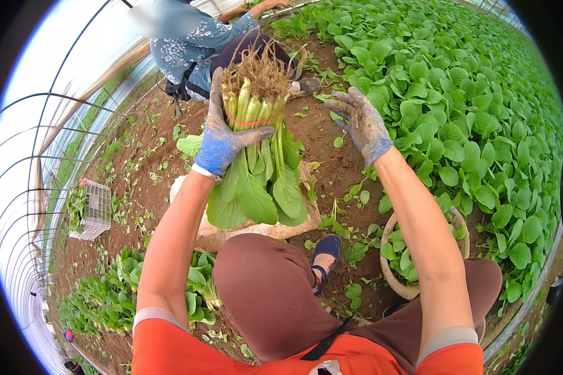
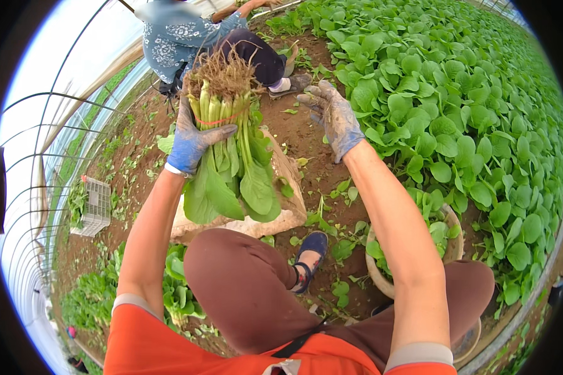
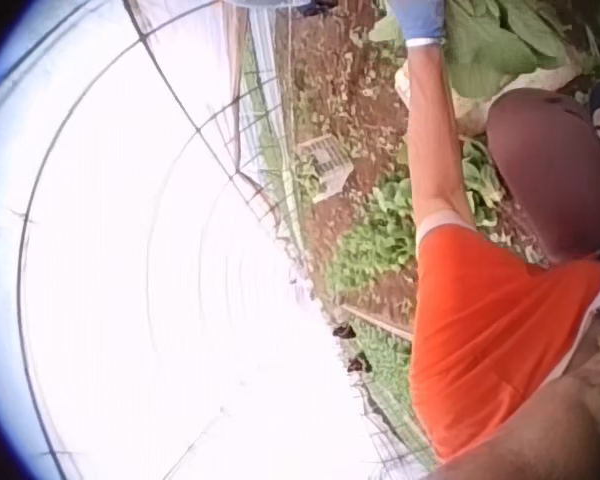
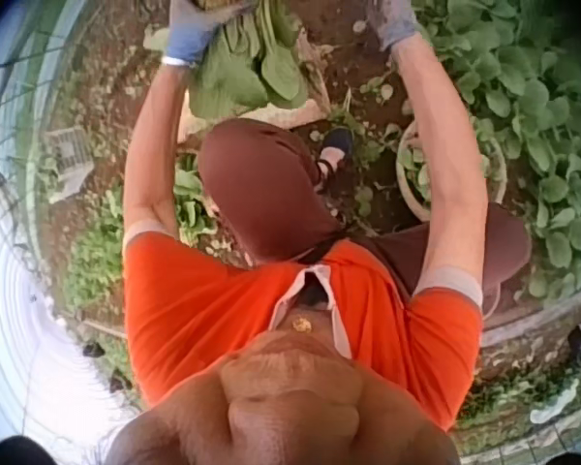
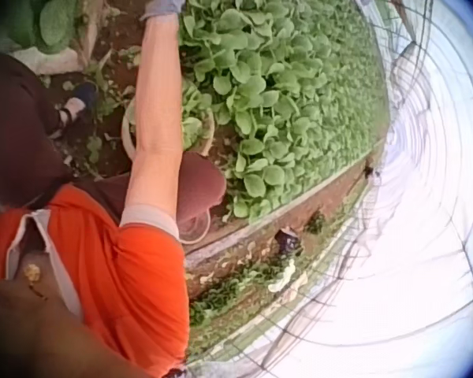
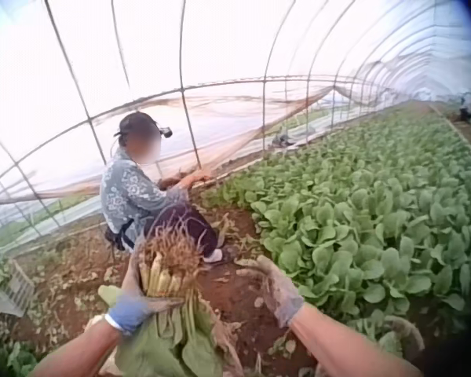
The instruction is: The person harvests leafy green vegetables by hand, gathers them into bunches, and ties them with rubber bands. The person places the tied bunches on the ground and continues harvesting more vegetables.
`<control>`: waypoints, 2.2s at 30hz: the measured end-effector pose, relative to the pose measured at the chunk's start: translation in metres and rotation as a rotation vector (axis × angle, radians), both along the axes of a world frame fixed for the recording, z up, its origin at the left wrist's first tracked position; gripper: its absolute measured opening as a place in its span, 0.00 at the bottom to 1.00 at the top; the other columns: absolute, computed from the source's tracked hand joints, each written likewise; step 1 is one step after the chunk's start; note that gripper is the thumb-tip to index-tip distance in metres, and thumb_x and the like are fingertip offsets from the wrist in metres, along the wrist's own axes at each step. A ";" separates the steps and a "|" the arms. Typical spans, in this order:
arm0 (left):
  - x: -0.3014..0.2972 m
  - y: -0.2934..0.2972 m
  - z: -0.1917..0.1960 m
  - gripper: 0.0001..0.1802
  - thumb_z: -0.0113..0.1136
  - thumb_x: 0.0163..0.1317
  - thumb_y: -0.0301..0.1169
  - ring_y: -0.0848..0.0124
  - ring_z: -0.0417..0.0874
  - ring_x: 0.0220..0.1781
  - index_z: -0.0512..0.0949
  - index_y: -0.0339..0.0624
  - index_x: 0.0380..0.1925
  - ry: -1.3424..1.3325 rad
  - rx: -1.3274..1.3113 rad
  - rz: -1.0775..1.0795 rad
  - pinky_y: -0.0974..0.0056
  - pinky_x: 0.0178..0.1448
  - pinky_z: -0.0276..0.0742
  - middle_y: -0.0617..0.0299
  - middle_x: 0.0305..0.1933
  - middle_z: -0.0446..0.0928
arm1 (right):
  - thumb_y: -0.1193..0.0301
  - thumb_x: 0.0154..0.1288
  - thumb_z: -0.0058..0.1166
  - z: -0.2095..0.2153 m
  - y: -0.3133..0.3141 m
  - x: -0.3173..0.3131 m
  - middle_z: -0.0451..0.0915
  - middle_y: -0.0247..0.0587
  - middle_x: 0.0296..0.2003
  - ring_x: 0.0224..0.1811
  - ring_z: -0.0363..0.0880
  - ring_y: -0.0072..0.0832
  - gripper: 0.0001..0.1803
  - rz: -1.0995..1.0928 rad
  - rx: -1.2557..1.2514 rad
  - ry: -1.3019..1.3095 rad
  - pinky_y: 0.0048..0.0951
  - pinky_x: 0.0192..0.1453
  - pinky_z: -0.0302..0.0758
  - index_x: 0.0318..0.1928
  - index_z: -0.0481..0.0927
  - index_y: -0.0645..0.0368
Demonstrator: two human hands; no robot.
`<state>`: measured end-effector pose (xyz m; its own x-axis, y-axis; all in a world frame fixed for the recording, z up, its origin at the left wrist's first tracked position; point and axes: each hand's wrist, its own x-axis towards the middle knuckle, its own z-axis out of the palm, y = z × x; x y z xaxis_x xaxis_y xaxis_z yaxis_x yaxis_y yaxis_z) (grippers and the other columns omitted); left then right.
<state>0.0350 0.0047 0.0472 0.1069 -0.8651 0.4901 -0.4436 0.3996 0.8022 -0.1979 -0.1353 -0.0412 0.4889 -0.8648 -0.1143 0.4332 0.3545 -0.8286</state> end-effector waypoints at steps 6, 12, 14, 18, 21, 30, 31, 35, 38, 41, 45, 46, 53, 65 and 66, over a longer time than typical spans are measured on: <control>-0.068 -0.016 0.030 0.49 0.77 0.40 0.20 0.67 0.78 0.54 0.59 0.39 0.62 0.501 0.121 -0.124 0.61 0.59 0.77 0.56 0.55 0.74 | 0.44 0.61 0.56 0.102 0.083 -0.055 0.58 0.50 0.70 0.73 0.53 0.37 0.48 -0.073 -0.911 0.451 0.38 0.74 0.53 0.72 0.53 0.58; -0.156 -0.009 0.020 0.40 0.74 0.46 0.22 0.66 0.81 0.51 0.65 0.41 0.59 0.696 0.346 -0.302 0.61 0.54 0.80 0.57 0.52 0.77 | 0.56 0.57 0.65 0.095 0.099 -0.120 0.75 0.47 0.54 0.57 0.71 0.41 0.37 -0.677 -1.384 0.745 0.40 0.62 0.65 0.65 0.68 0.53; -0.169 -0.013 0.007 0.40 0.74 0.45 0.22 0.66 0.81 0.51 0.65 0.41 0.59 0.703 0.376 -0.305 0.61 0.56 0.79 0.57 0.52 0.77 | 0.68 0.58 0.64 0.101 0.100 -0.141 0.80 0.38 0.38 0.42 0.76 0.31 0.22 -0.608 -1.187 0.536 0.34 0.52 0.72 0.53 0.76 0.55; -0.200 -0.024 -0.008 0.37 0.71 0.47 0.24 0.64 0.81 0.51 0.66 0.39 0.59 0.712 0.446 -0.480 0.60 0.56 0.79 0.55 0.52 0.77 | 0.71 0.57 0.66 0.092 0.103 -0.168 0.78 0.33 0.34 0.33 0.75 0.21 0.19 -0.469 -0.980 0.406 0.24 0.40 0.74 0.48 0.76 0.58; -0.223 -0.031 -0.013 0.36 0.69 0.49 0.29 0.61 0.82 0.50 0.66 0.35 0.59 0.701 0.455 -0.512 0.56 0.56 0.80 0.51 0.52 0.77 | 0.70 0.55 0.68 0.090 0.103 -0.193 0.76 0.33 0.32 0.31 0.72 0.20 0.20 -0.415 -0.944 0.511 0.24 0.39 0.74 0.46 0.75 0.58; -0.260 -0.066 -0.038 0.36 0.71 0.47 0.25 0.63 0.83 0.47 0.66 0.36 0.58 0.805 0.615 -0.600 0.58 0.53 0.81 0.53 0.49 0.78 | 0.70 0.52 0.68 0.089 0.095 -0.233 0.73 0.35 0.29 0.27 0.71 0.23 0.16 -0.384 -0.873 0.731 0.26 0.35 0.74 0.39 0.76 0.59; -0.261 -0.070 -0.042 0.38 0.73 0.46 0.24 0.64 0.83 0.47 0.65 0.37 0.58 0.838 0.639 -0.597 0.58 0.53 0.81 0.54 0.49 0.79 | 0.70 0.53 0.68 0.084 0.092 -0.235 0.73 0.35 0.29 0.28 0.71 0.23 0.15 -0.412 -0.961 0.823 0.27 0.36 0.74 0.38 0.76 0.59; -0.270 -0.078 -0.048 0.29 0.64 0.54 0.25 0.62 0.83 0.48 0.68 0.34 0.57 0.786 0.609 -0.576 0.59 0.54 0.82 0.52 0.50 0.78 | 0.67 0.56 0.67 0.074 0.090 -0.242 0.73 0.36 0.30 0.31 0.71 0.23 0.15 -0.464 -0.996 0.852 0.27 0.40 0.73 0.37 0.75 0.60; -0.276 -0.082 -0.047 0.30 0.65 0.53 0.26 0.61 0.83 0.47 0.68 0.32 0.57 0.782 0.525 -0.517 0.58 0.53 0.82 0.50 0.50 0.78 | 0.62 0.54 0.70 0.070 0.081 -0.244 0.72 0.33 0.33 0.32 0.68 0.21 0.21 -0.501 -0.813 0.581 0.25 0.41 0.72 0.40 0.74 0.60; -0.275 -0.089 -0.045 0.36 0.71 0.49 0.26 0.64 0.83 0.47 0.65 0.33 0.57 0.788 0.568 -0.636 0.60 0.56 0.79 0.52 0.50 0.78 | 0.59 0.47 0.74 0.078 0.081 -0.248 0.71 0.30 0.33 0.30 0.66 0.20 0.28 -0.557 -0.887 0.618 0.23 0.39 0.72 0.43 0.74 0.59; -0.279 -0.078 -0.032 0.39 0.69 0.48 0.27 0.61 0.82 0.48 0.62 0.33 0.60 0.756 0.615 -0.645 0.57 0.55 0.80 0.49 0.50 0.77 | 0.59 0.46 0.74 0.085 0.087 -0.253 0.72 0.31 0.32 0.30 0.67 0.21 0.27 -0.529 -0.936 0.752 0.23 0.37 0.72 0.41 0.74 0.58; -0.282 -0.073 -0.027 0.39 0.68 0.49 0.27 0.60 0.82 0.49 0.61 0.32 0.61 0.727 0.619 -0.618 0.56 0.54 0.81 0.48 0.49 0.77 | 0.58 0.46 0.74 0.085 0.088 -0.255 0.72 0.31 0.32 0.29 0.67 0.21 0.27 -0.532 -0.980 0.808 0.24 0.36 0.72 0.40 0.74 0.58; -0.283 -0.073 -0.033 0.39 0.70 0.48 0.26 0.61 0.82 0.50 0.62 0.35 0.61 0.839 0.646 -0.702 0.56 0.56 0.80 0.50 0.51 0.77 | 0.57 0.47 0.73 0.088 0.094 -0.256 0.71 0.35 0.29 0.28 0.69 0.25 0.25 -0.502 -1.011 0.907 0.27 0.35 0.73 0.34 0.74 0.59; -0.284 -0.080 -0.032 0.41 0.74 0.45 0.24 0.64 0.81 0.50 0.63 0.36 0.59 0.833 0.601 -0.542 0.60 0.55 0.79 0.55 0.52 0.76 | 0.62 0.58 0.64 0.066 0.086 -0.252 0.70 0.39 0.26 0.27 0.70 0.27 0.17 -0.682 -0.973 0.896 0.29 0.32 0.69 0.26 0.72 0.61; -0.286 -0.080 -0.028 0.41 0.75 0.44 0.24 0.64 0.81 0.50 0.63 0.36 0.59 0.806 0.504 -0.544 0.60 0.55 0.79 0.55 0.53 0.76 | 0.58 0.59 0.64 0.069 0.084 -0.256 0.71 0.41 0.25 0.26 0.73 0.29 0.19 -0.757 -0.936 0.877 0.30 0.31 0.70 0.26 0.74 0.61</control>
